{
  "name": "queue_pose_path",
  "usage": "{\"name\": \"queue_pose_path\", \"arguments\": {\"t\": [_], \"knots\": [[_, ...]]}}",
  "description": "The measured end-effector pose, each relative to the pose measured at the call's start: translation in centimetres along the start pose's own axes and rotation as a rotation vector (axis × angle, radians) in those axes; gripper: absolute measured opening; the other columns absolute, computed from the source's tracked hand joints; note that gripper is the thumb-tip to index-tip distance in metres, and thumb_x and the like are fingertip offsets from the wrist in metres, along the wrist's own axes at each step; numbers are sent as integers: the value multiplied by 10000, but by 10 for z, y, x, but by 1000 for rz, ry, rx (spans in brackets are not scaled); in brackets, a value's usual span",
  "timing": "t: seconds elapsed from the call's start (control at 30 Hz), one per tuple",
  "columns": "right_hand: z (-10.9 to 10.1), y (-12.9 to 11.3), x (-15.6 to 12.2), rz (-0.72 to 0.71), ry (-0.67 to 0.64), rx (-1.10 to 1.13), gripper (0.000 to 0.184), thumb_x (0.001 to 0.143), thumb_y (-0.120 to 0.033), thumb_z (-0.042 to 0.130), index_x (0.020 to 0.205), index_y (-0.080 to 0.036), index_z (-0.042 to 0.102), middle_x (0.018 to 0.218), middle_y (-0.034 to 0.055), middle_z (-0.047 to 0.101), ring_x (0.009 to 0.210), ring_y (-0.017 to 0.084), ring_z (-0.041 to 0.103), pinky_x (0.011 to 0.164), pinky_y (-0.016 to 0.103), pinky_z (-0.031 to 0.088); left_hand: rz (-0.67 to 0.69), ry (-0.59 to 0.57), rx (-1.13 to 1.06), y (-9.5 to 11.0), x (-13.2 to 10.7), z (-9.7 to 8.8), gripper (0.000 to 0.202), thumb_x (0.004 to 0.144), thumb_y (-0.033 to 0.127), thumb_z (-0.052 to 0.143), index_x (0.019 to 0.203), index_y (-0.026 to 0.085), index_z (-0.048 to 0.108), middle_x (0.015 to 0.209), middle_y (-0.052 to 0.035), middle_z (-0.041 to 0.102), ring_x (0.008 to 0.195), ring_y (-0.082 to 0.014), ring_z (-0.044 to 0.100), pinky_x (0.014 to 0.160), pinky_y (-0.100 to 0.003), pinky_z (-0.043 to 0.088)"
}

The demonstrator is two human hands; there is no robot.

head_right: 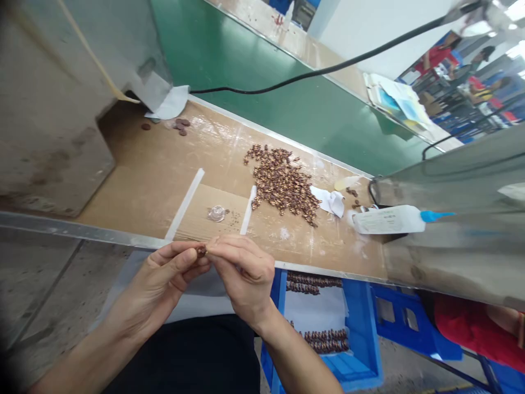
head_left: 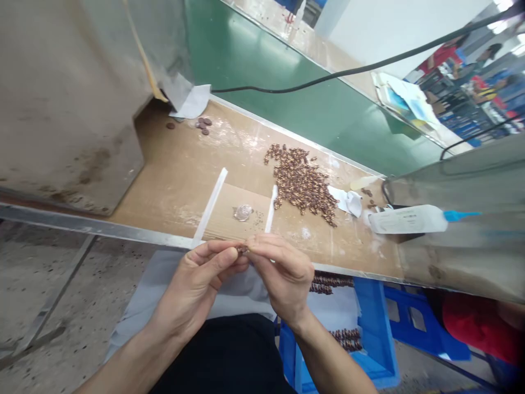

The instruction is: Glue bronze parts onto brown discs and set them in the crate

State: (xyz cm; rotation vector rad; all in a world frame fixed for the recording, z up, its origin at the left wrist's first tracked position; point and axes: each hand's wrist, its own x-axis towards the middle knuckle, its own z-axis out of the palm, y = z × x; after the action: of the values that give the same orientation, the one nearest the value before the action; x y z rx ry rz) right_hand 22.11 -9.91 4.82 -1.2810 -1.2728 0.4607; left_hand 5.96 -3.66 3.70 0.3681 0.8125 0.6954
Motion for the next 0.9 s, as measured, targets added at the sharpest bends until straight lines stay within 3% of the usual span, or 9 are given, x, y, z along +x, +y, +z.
{"name": "queue_pose_path", "arguments": {"t": [0.1, 0.2, 0.33, 0.43, 0.67, 0.9], "knots": [[-16, 5, 3, 19, 42, -45, 331, 1021, -65, 816, 1191, -341, 888, 1110, 8, 890, 1037, 231, 858, 998, 422, 714, -25, -44, 70, -5, 6, -1, 336, 860, 339, 1026, 1145, 204, 909, 1251, -107, 886, 947, -218, 873, 924, -276, 728], [-55, 22, 8, 20, 126, -216, 245, 1058, -131, 789, 1186, -319, 882, 1110, 21, 891, 1031, 227, 858, 976, 423, 717, -24, -71, 119, -8, 10, -7, 429, 919, 402, 969, 1295, 227, 863, 1469, -140, 807, 1015, -266, 875, 952, -347, 743], [-119, 62, 10, 15, 227, -609, 161, 1106, -248, 736, 1163, -254, 886, 1110, 71, 888, 1047, 237, 845, 997, 424, 693, -19, -15, 162, -6, 12, -18, 405, 915, 420, 964, 1253, 225, 858, 1413, -126, 828, 1003, -261, 870, 965, -341, 739], [-147, 89, 3, 36, 230, -735, 180, 1120, -264, 713, 1147, -245, 890, 1105, 73, 887, 1054, 230, 840, 1023, 402, 667, -21, 20, 184, -5, 13, -23, 409, 900, 409, 974, 1244, 222, 855, 1378, -122, 842, 1004, -269, 871, 969, -342, 737], [-151, 109, -11, 20, 239, -751, 183, 1120, -259, 719, 1171, -247, 894, 1158, 79, 886, 1103, 232, 839, 1063, 396, 658, -6, 23, 195, -6, 18, -26, 376, 881, 370, 985, 1217, 234, 885, 1300, -112, 876, 979, -293, 884, 946, -333, 740], [-147, 111, -3, 48, 235, -723, 208, 1134, -279, 687, 1159, -295, 893, 1152, 53, 884, 1077, 246, 841, 1031, 403, 679, -6, 120, 271, -7, 23, -31, 566, 725, 472, 1072, 1199, 235, 874, 1301, -131, 874, 960, -306, 879, 908, -325, 749]]}}
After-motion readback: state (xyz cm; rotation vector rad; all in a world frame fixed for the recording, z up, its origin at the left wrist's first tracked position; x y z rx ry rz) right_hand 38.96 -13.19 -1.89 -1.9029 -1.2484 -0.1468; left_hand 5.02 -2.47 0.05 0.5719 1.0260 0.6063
